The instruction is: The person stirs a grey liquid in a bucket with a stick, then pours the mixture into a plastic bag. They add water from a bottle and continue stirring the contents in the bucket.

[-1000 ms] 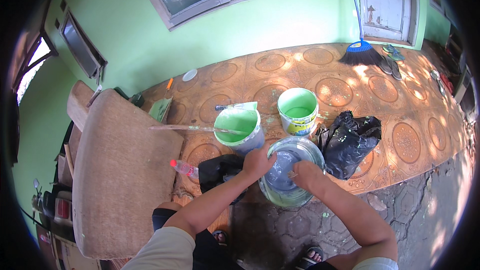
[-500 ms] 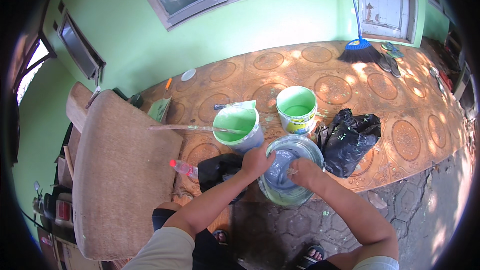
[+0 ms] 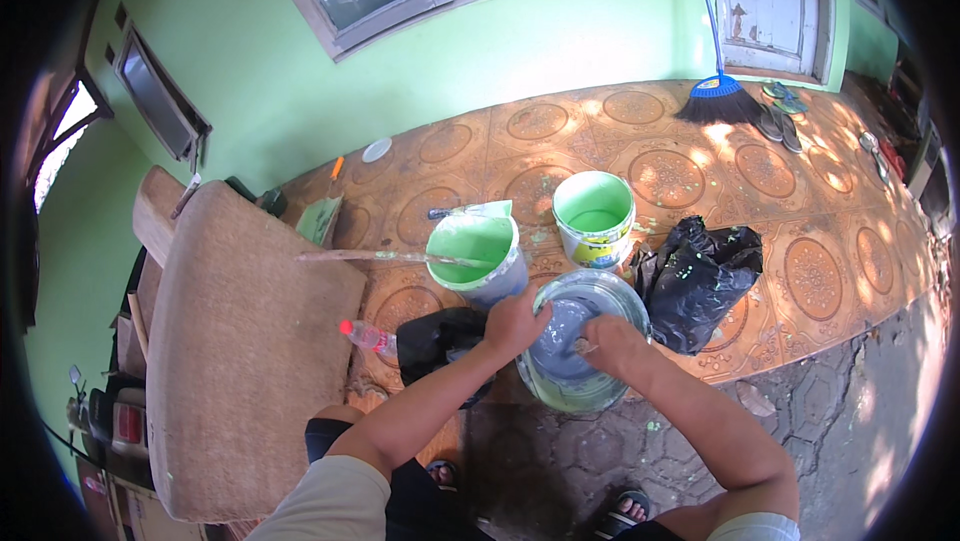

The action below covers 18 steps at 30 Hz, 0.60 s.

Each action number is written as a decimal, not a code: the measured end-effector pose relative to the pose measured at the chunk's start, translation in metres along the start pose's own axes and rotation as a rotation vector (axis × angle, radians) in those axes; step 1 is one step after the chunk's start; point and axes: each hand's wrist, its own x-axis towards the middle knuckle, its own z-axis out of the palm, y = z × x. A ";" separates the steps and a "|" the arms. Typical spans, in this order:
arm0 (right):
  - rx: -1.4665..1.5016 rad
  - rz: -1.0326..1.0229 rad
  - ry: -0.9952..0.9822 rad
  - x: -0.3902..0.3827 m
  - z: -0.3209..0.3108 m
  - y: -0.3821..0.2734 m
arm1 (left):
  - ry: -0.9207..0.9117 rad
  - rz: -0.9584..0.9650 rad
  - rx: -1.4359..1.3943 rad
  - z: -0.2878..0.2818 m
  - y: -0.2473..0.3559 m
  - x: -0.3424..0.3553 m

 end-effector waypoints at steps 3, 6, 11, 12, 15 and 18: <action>-0.105 0.067 -0.015 0.001 0.003 0.001 | 0.007 0.010 0.003 -0.001 0.002 -0.001; -0.176 -0.004 0.031 0.001 0.006 0.008 | 0.009 0.015 0.001 0.000 0.002 0.000; -0.057 0.074 -0.060 0.000 0.004 -0.001 | 0.018 0.017 0.002 -0.002 0.003 -0.001; -0.126 0.073 -0.039 0.000 0.007 0.002 | 0.007 0.016 0.007 -0.003 0.004 0.000; -0.124 0.005 -0.011 0.001 0.002 0.001 | -0.004 0.018 0.046 -0.002 0.004 0.001; -0.070 0.090 -0.070 -0.002 -0.004 -0.011 | -0.009 0.020 0.046 -0.001 0.000 -0.001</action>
